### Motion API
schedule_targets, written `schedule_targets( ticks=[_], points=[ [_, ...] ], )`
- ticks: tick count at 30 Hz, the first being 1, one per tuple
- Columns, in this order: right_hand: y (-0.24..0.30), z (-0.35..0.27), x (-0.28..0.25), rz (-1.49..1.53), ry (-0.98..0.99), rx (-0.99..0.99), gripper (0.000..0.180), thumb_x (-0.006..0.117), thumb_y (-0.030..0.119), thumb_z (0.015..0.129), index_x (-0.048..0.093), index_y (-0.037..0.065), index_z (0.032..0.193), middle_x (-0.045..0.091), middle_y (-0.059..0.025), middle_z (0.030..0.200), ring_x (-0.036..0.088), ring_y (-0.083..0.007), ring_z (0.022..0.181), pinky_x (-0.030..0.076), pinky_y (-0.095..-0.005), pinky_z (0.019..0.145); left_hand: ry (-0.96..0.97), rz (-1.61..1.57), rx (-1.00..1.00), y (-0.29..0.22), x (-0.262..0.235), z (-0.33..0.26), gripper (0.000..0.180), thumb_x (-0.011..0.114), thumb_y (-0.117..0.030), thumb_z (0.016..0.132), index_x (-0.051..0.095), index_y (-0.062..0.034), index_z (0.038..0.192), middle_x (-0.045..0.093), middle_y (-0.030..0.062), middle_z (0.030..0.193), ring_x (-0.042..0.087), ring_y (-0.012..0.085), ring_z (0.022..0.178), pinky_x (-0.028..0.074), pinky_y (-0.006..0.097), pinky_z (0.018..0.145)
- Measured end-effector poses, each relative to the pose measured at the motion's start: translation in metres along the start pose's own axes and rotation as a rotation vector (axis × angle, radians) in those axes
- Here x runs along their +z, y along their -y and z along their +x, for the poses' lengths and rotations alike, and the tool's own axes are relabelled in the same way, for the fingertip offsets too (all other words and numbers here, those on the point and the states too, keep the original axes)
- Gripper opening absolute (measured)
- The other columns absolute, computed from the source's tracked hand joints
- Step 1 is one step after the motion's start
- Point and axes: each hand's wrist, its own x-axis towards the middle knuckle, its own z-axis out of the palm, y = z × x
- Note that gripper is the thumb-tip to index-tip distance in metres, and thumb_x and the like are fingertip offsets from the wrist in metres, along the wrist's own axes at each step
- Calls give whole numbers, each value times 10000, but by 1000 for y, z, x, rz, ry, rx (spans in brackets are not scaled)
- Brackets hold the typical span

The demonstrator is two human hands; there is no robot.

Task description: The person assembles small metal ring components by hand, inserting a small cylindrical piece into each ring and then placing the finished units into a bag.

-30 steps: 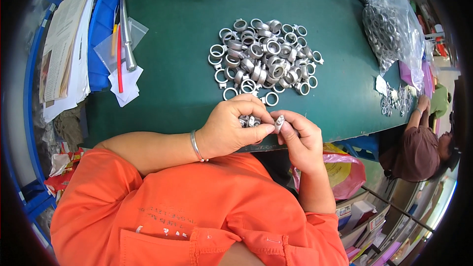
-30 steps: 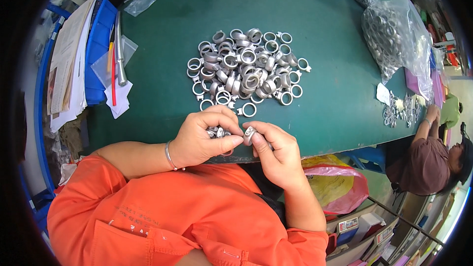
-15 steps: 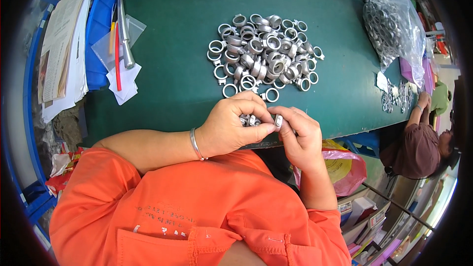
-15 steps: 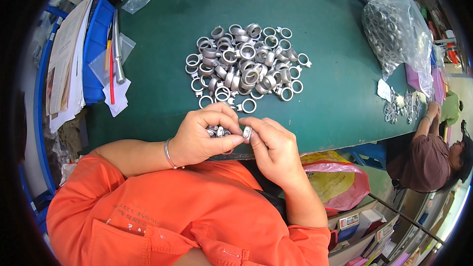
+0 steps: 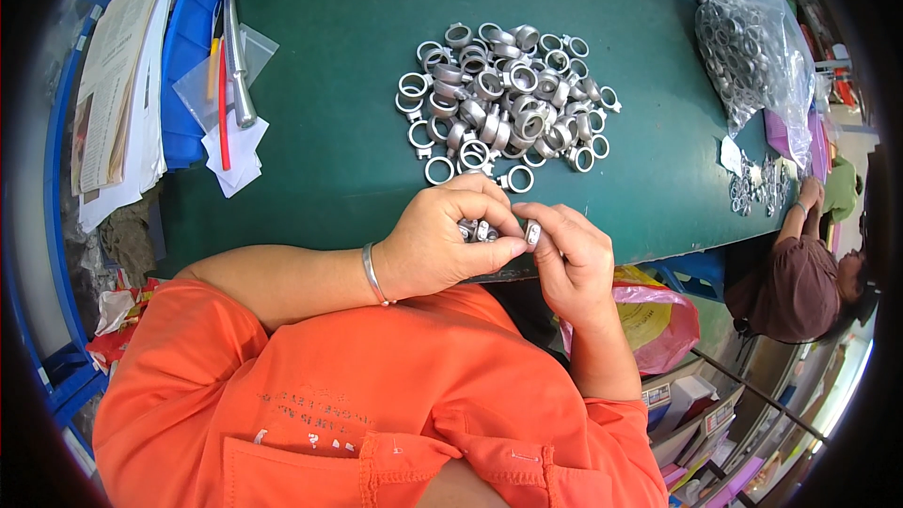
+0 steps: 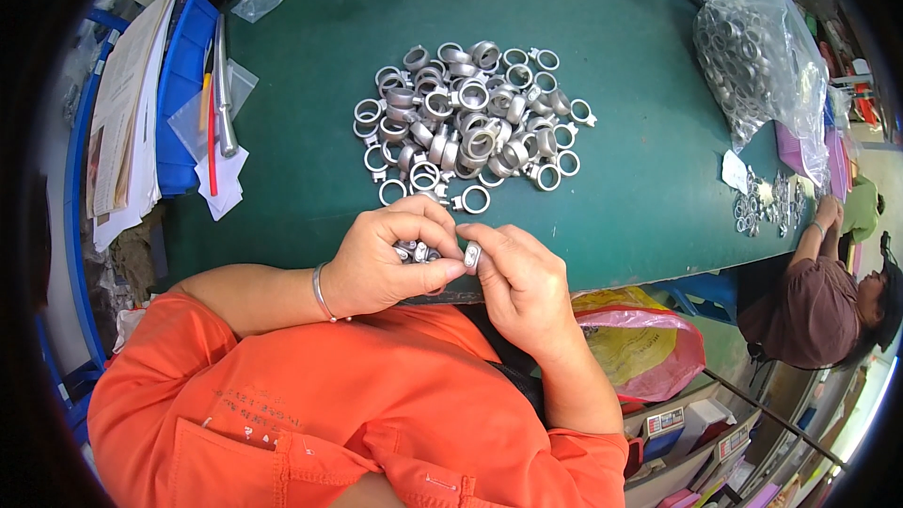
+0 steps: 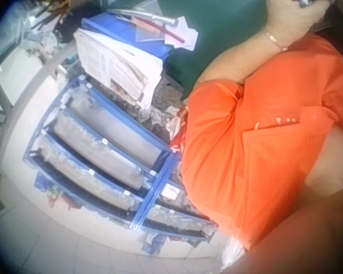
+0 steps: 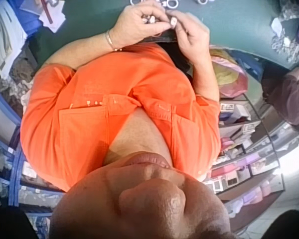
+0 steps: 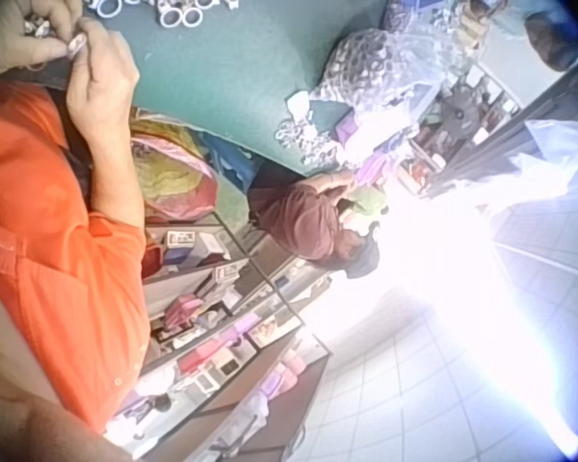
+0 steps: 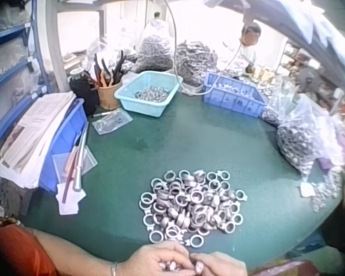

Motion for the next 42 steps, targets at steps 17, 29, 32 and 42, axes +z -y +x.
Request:
schedule_targets(
  ticks=[17, 29, 32, 42],
  points=[
    [-6, 19, -52, -85, -298, 37, 148, 507, -40, 835, 563, -18, 971, 607, -67, 773, 583, -85, 683, 462, -211, 610, -32, 112, 116, 1, -4, 0, 61, 664, 40, 717, 612, 12, 727, 569, 74, 830, 566, 118, 671, 479, 232, 535],
    [-68, 128, -282, -58, -1081, 107, 317, 503, 122, 863, 508, -35, 1139, 568, -57, 666, 487, -105, 498, 401, -245, 471, 11, -85, -108, -9, 2, 3, 54, 675, 10, 730, 631, 8, 761, 565, 68, 879, 567, 99, 672, 482, 203, 524],
    [-35, 122, -198, 611, -833, 114, 198, 478, 94, 862, 529, 21, 1039, 506, -11, 655, 394, -57, 457, 313, -190, 381, -63, -212, -144, -13, -7, -3, 78, 652, 20, 754, 605, 8, 815, 542, 69, 912, 581, 102, 621, 482, 193, 467],
    [19, -1, 5, 1777, -128, 640, 550, 303, 558, 906, 482, 109, 1168, 528, -68, 1088, 528, -218, 1010, 475, -390, 813, 181, 715, 735, -53, 26, 41, 341, 730, -69, 628, 595, -10, 935, 575, 139, 906, 560, 298, 840, 451, 367, 761]
  ],
)
